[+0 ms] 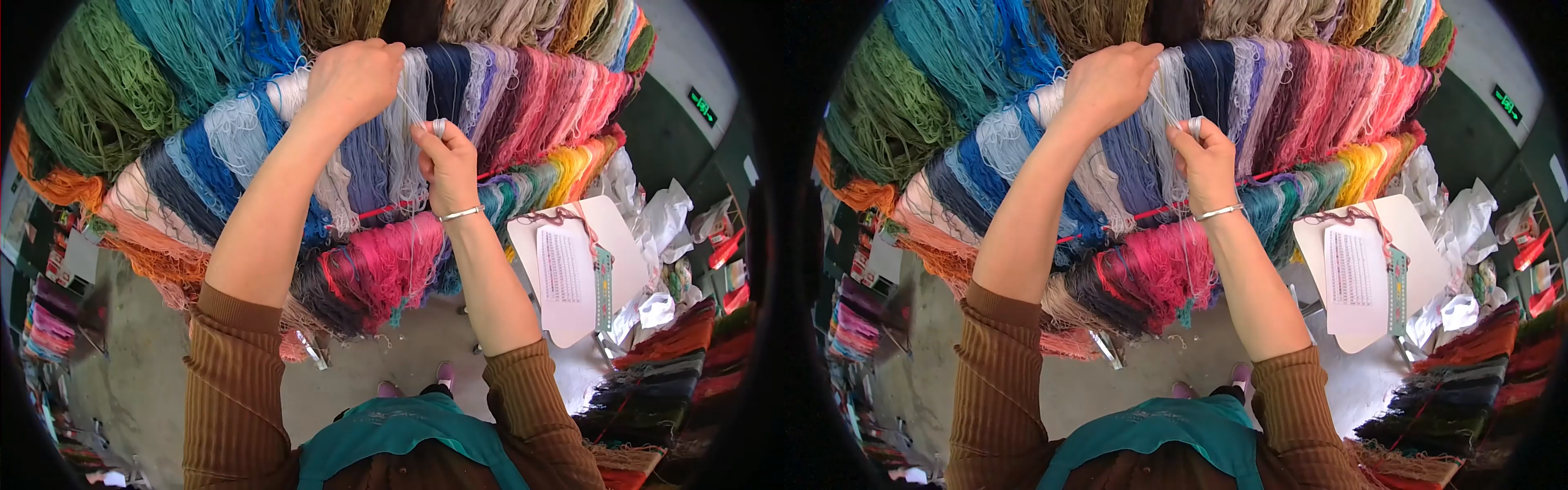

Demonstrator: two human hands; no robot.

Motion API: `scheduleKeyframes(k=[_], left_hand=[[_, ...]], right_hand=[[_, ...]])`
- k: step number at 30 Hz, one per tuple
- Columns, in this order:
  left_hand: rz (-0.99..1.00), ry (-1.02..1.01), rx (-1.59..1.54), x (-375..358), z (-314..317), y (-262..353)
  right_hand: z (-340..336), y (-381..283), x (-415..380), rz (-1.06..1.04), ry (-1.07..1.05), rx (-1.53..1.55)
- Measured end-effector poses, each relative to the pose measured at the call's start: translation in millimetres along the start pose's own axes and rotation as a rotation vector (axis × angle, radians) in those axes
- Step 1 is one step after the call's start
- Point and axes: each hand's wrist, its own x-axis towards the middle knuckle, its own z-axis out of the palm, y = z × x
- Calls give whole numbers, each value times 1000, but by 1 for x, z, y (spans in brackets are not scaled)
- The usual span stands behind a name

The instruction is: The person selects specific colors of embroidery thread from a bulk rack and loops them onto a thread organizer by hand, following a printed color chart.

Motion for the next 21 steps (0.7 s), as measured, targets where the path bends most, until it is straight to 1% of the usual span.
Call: scheduleKeyframes(k=[2,3,5,8,12,14,15,16,17,18,19,20,21], left_hand=[[-1,-3,0,0,0,0],[-2,-6,-1,0,0,0],[1,0,0,0,-1,0],[4,2,11,0,-1,0],[25,22,31,-1,1,-1],[22,-1,41,-1,6,-4],[58,82,18,-1,9,-6],[93,166,-5,-2,12,-7],[62,91,30,0,12,-8],[70,94,29,-1,11,-8],[78,97,27,-2,10,-7],[34,17,41,-1,7,-6],[215,215,-275,-4,3,-5]], right_hand=[[1,-8,-2,130,-102,89],[0,-10,-1,130,-102,88],[-2,-12,-1,201,-179,105],[-6,-10,-1,208,-215,89],[-16,-4,-16,179,-202,33],[-38,-2,-45,231,-114,-50],[-61,7,-64,286,-94,-56],[-87,16,-89,364,-28,-48],[-117,26,-118,441,38,-39],[-158,42,-151,520,107,-89],[-194,56,-190,579,238,-196],[-240,72,-237,637,339,-247],[-283,81,-289,726,498,-225]])
